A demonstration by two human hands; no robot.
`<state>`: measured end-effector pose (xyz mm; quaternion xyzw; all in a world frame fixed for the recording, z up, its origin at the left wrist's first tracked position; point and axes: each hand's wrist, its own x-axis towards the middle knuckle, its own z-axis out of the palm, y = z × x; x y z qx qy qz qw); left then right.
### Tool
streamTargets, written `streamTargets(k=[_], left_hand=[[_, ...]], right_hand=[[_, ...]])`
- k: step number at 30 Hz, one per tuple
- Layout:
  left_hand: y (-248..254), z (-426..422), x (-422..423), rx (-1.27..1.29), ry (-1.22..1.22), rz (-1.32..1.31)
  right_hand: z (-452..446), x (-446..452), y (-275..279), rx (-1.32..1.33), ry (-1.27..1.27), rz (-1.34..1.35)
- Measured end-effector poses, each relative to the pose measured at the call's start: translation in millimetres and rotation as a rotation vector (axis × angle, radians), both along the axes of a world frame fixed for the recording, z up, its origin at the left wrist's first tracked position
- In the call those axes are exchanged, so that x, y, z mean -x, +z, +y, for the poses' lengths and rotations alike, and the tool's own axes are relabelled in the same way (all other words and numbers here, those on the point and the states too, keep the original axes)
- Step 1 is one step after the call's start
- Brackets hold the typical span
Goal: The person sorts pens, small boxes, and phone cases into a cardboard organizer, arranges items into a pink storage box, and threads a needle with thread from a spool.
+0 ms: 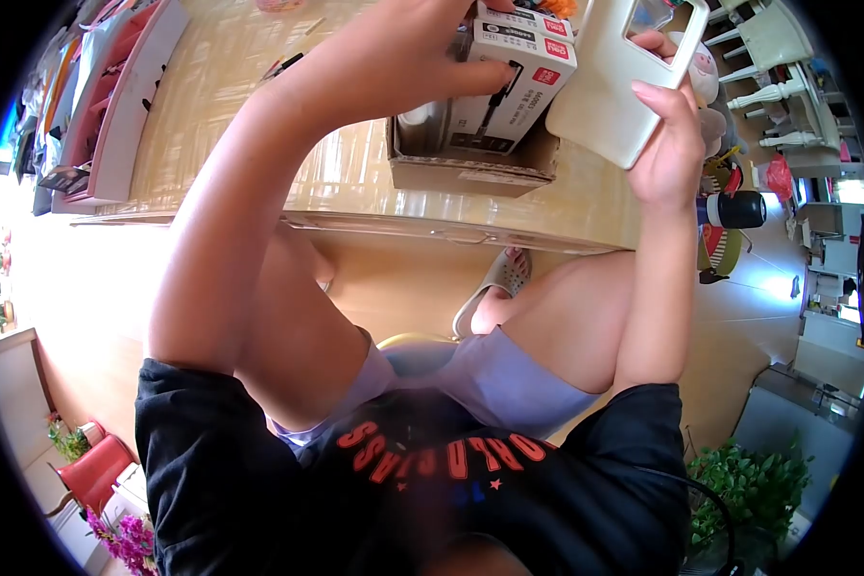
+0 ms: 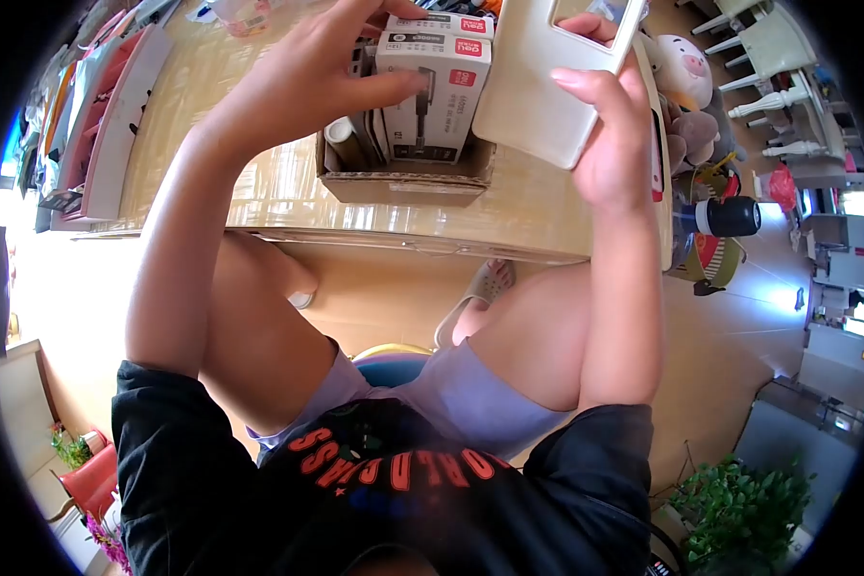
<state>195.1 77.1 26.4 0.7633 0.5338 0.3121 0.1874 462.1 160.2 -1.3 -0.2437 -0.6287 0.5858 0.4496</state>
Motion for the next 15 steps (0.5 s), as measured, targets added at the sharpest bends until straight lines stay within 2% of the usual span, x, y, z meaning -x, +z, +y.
streamTargets(k=[3, 6, 7, 9, 15], left_hand=[[1, 1, -1, 0.024, -0.002, 0.010], [-4, 4, -1, 0.002, -0.021, -0.016], [-6, 5, 0, -0.012, -0.034, -0.030], [-8, 6, 1, -0.029, -0.041, -0.030], [0, 2, 0, 0.040, -0.024, -0.022]], right_hand=[[-16, 9, 15, 0.107, 0.222, 0.247], [-19, 23, 15, 0.136, 0.338, 0.416], [-20, 27, 8, 0.148, 0.100, 0.423], [-24, 31, 10, -0.003, 0.183, 0.473], [-25, 29, 2, -0.247, -0.195, 0.250]])
